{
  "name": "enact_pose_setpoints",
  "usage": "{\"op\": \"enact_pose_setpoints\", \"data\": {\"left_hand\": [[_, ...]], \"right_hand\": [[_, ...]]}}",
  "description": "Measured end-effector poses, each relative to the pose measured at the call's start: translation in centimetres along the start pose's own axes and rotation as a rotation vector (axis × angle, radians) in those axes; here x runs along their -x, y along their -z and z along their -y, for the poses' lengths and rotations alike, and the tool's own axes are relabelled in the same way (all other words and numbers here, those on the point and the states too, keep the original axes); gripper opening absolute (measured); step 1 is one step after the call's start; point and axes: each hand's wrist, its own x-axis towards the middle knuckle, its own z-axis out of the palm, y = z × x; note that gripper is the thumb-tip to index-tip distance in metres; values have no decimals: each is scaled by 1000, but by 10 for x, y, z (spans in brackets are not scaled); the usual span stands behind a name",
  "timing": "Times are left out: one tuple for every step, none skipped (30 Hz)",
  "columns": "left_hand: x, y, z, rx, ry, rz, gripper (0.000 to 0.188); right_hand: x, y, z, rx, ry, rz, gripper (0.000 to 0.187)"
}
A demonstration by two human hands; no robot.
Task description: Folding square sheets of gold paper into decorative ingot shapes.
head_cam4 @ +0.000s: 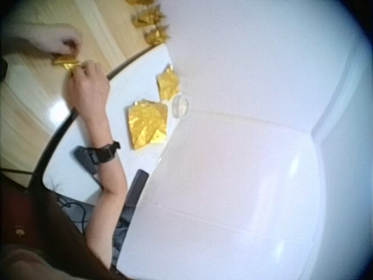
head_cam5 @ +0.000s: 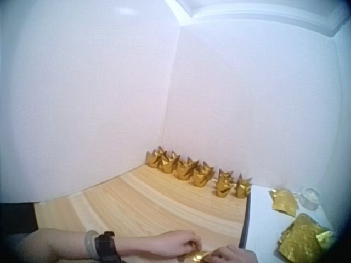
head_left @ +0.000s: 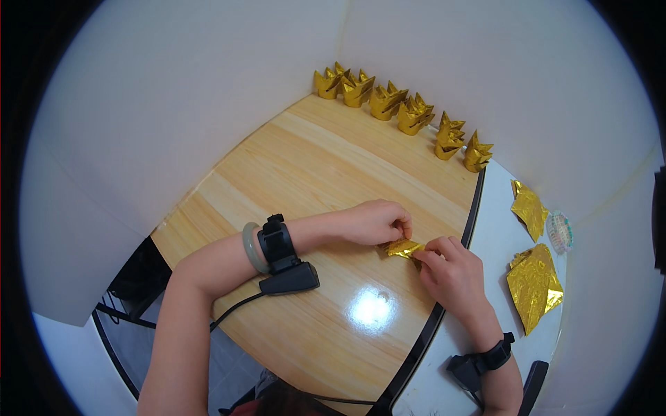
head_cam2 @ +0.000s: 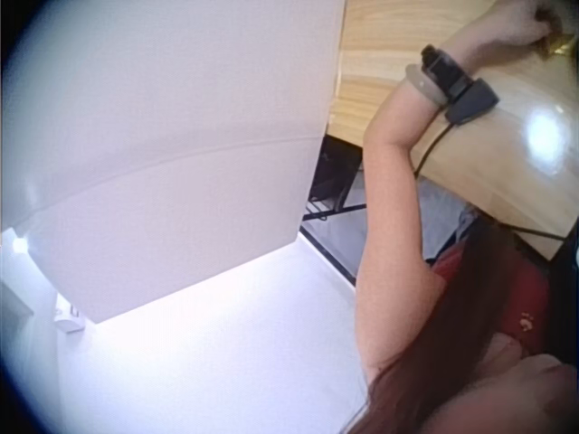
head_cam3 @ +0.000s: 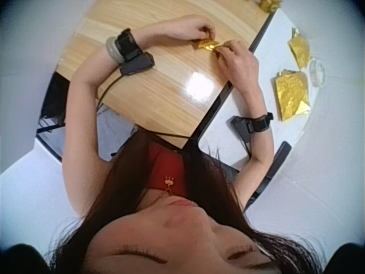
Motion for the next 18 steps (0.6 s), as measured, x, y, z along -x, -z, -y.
{"op": "enact_pose_setpoints", "data": {"left_hand": [[0,0,-2,49,32,0,17],[1,1,-4,96,65,0,16],[0,1,-2,97,65,1,16],[-1,0,1,71,21,-6,18],[0,0,2,43,-22,-12,19],[0,1,2,43,-22,-12,19],[1,1,1,36,-11,-11,20],[2,1,0,28,1,-9,21],[3,1,-1,27,1,-8,21],[4,0,-1,-9,-15,-26,22],[2,-1,0,-43,-32,-41,22],[2,-1,-1,-42,-34,-37,22],[3,-2,-2,-57,-40,-56,21],[3,-2,-4,-72,-46,-78,19],[3,-2,-6,-72,-49,-76,19],[2,-2,-9,-26,-21,-63,18],[2,-2,-11,21,9,-51,16],[2,-3,-12,21,10,-51,16]], "right_hand": [[0,-3,0,0,-1,2,17],[1,-7,0,-78,-48,-12,19],[1,-10,0,-156,-97,-26,22],[1,-10,0,-156,-98,-26,22],[1,-10,0,-330,-310,59,26],[1,-10,0,-502,-523,145,30],[2,-12,-1,-502,-523,144,30],[4,-17,-3,-418,-478,55,32],[5,-19,-5,-334,-432,-34,35],[5,-18,-6,-335,-432,-35,35],[5,-18,-9,-297,-420,2,37],[5,-18,-11,-260,-408,38,40],[6,-20,-12,-259,-411,38,40],[7,-21,-13,-297,-384,35,42],[7,-22,-13,-335,-356,31,43],[7,-21,-12,-333,-358,30,43],[6,-21,-11,-504,-484,69,44],[5,-21,-10,-675,-609,107,45]]}}
